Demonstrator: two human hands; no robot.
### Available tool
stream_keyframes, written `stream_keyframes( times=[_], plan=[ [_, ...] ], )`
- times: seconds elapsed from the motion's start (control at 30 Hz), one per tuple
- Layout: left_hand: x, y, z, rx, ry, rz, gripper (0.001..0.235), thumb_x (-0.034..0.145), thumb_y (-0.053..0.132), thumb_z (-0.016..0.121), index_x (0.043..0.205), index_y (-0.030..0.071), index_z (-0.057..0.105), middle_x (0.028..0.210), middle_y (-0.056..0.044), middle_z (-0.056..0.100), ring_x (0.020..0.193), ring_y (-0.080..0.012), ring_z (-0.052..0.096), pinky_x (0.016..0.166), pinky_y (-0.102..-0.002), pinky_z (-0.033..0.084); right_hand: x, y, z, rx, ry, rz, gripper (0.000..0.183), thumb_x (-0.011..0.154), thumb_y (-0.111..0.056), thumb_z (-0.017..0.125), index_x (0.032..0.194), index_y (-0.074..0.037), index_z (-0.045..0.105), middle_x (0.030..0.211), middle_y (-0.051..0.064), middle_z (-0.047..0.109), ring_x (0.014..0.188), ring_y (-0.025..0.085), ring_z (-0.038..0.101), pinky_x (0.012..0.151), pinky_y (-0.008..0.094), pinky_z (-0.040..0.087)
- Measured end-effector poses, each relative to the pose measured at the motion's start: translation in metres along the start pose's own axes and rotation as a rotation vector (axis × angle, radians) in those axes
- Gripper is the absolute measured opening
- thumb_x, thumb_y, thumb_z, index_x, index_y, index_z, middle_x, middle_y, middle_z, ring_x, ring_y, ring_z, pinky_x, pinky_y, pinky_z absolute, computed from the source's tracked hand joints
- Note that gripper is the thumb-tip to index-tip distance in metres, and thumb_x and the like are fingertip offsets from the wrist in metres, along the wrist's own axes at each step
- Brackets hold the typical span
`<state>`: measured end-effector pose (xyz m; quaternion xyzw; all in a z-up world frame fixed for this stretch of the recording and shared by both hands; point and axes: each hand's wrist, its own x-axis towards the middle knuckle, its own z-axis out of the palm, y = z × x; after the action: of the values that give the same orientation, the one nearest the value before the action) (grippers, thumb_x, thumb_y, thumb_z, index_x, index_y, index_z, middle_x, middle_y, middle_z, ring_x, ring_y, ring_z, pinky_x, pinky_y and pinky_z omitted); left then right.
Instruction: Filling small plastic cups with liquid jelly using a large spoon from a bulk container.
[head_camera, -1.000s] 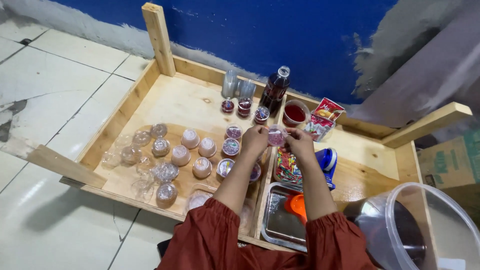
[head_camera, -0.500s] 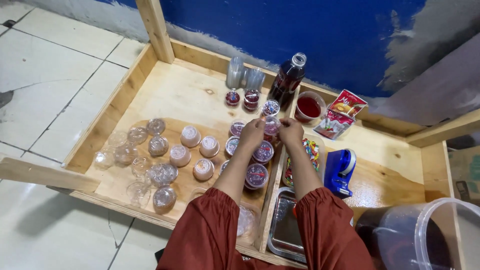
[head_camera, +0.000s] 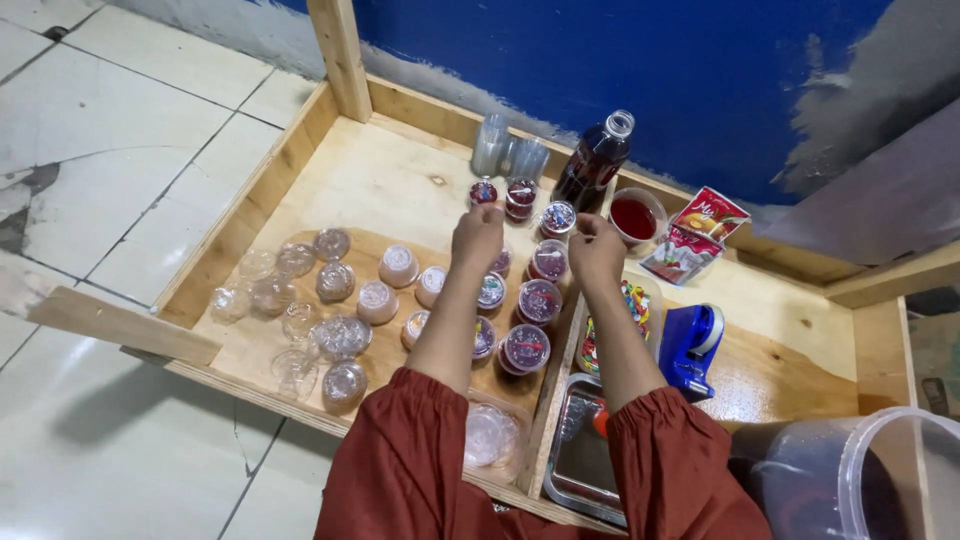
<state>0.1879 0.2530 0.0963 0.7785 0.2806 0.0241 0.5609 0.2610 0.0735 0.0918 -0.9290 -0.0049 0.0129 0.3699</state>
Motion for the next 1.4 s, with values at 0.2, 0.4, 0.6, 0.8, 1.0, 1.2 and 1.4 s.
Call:
stream_keyframes(
  times=[0.2,0.4,0.6,0.8,1.0,1.2,1.4],
  plan=[
    [0.038,-0.039,-0.057,0.023,0.159,-0.122,0.058,0.098,0.048,0.045,0.138,0.009,0.06,0.129,-0.015,0.066,0.131,-0.0359,0.057,0.109,-0.049,0.045,-0.047,-0.059,0.037,0.187,-0.259,-0.142,0.033,0.092,-0.013,0.063,0.122,-0.017,0.075,0.114,0.011,0.076,0.103,0.026,0.074,0.091,0.038,0.059],
    [0.029,-0.072,-0.074,0.174,0.069,-0.262,0.064,0.098,0.053,0.039,0.136,0.007,0.062,0.128,-0.017,0.067,0.129,-0.0376,0.059,0.104,-0.054,0.047,-0.057,-0.02,0.142,0.092,-0.481,-0.175,0.034,0.091,-0.017,0.064,0.123,-0.018,0.075,0.113,0.006,0.077,0.108,0.026,0.073,0.094,0.04,0.058],
    [0.034,-0.085,-0.059,0.203,-0.044,-0.336,0.063,0.101,0.045,0.039,0.14,-0.002,0.057,0.134,-0.025,0.063,0.133,-0.042,0.055,0.105,-0.058,0.045,-0.042,0.023,0.205,-0.026,-0.501,-0.124,0.053,0.084,-0.019,0.066,0.136,-0.024,0.067,0.126,0.004,0.074,0.126,0.024,0.065,0.108,0.041,0.051],
    [0.039,-0.095,-0.053,0.228,-0.058,-0.374,0.061,0.101,0.043,0.039,0.139,-0.002,0.058,0.13,-0.024,0.064,0.129,-0.0426,0.058,0.102,-0.059,0.048,-0.057,0.008,0.195,0.033,-0.548,-0.055,0.063,0.08,-0.016,0.066,0.143,-0.02,0.061,0.131,0.011,0.071,0.131,0.029,0.061,0.112,0.044,0.047],
    [0.0,-0.049,-0.079,0.241,0.02,-0.296,0.058,0.101,0.039,0.042,0.14,-0.002,0.057,0.131,-0.025,0.064,0.127,-0.0431,0.059,0.1,-0.057,0.049,-0.072,-0.02,0.161,0.137,-0.435,-0.074,0.058,0.081,-0.013,0.066,0.138,-0.023,0.064,0.128,0.006,0.073,0.126,0.023,0.065,0.107,0.039,0.052],
    [-0.04,0.0,-0.084,0.172,0.128,-0.095,0.057,0.101,0.037,0.045,0.141,-0.002,0.055,0.134,-0.025,0.062,0.129,-0.0431,0.058,0.102,-0.058,0.049,-0.156,-0.125,0.026,0.354,-0.224,-0.148,0.05,0.089,-0.001,0.053,0.138,-0.007,0.062,0.138,0.023,0.063,0.13,0.04,0.059,0.111,0.046,0.05],
    [-0.118,0.036,-0.069,-0.268,0.156,0.061,0.071,0.088,0.051,0.072,0.139,0.004,0.057,0.114,-0.015,0.071,0.115,-0.0286,0.067,0.088,-0.041,0.061,-0.186,-0.079,-0.014,0.285,0.241,-0.914,0.049,0.083,0.011,0.052,0.125,-0.006,0.068,0.135,0.016,0.061,0.127,0.04,0.058,0.108,0.05,0.047]
  ],
)
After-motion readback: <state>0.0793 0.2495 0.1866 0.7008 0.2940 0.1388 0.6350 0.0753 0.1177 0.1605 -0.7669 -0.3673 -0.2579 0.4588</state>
